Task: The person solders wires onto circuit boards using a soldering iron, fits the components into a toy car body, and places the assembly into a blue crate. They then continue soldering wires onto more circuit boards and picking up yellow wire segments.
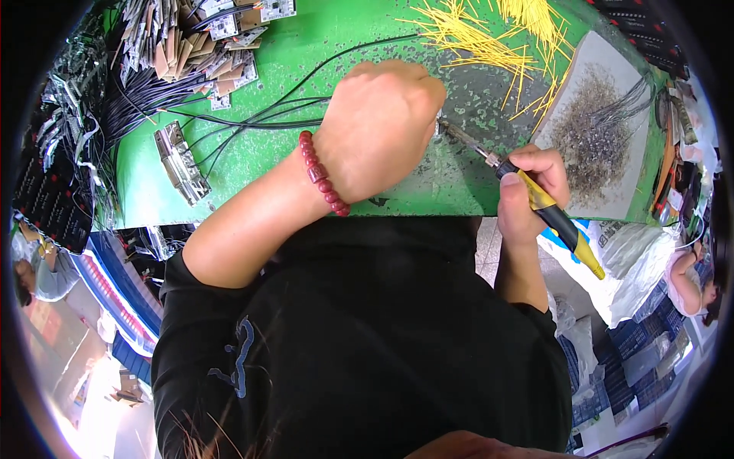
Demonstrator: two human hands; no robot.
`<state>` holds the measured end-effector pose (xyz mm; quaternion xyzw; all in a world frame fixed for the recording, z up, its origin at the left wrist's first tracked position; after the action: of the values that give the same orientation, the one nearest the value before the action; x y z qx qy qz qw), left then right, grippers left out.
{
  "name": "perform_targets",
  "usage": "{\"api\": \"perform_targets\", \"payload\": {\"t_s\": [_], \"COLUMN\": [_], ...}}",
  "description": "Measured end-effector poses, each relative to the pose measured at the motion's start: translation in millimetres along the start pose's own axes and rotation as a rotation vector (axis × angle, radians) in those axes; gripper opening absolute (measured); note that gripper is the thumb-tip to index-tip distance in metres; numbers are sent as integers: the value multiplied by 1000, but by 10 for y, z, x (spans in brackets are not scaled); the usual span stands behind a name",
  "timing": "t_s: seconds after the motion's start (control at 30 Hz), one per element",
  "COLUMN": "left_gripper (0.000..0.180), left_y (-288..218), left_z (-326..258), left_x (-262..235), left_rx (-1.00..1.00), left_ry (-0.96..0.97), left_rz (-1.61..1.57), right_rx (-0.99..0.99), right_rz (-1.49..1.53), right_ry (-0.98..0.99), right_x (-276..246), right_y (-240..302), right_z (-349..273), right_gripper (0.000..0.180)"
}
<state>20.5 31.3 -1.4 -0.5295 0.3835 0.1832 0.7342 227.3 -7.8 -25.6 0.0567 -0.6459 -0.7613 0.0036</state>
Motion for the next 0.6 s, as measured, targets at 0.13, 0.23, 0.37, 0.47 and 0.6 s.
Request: {"api": "perform_targets", "payload": {"t_s": [0.13,0.23,0.37,0.47,0.6], "left_gripper": [8,8,8,8,8], "left_y": [-3,-3,-4,-2,-10], "left_z": [5,3,8,7,10], "left_x": [-9,-8,-7,-3,-10], "left_rx": [0,3,0,-6,-8], "left_ry": [-1,-1,5,8,11], "left_rz": [-1,1,9,9,16], "right_rx": [-51,-57,-31,-24,-47], "right_rz": [7,43,30,14,-13], "right_ry": [-46,-89,-49,-30,-16], "right_x": [-18,-44,-33,-20,-15], "right_y": [-7,-34,-11,-15,-12], "right_z": [-12,-32,-17,-10,0], "right_gripper": [26,29,28,27,27]}}
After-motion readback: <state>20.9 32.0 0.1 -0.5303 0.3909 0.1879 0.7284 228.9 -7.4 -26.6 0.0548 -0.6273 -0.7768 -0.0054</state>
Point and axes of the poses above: each hand's wrist, its own z-axis towards the middle knuckle, its own x-axis out of the palm, y = z × x, the point moved 3 cm from there along z, towards the middle knuckle, and after that the axes turned 2 degrees about -z, right-handed, at the moved point
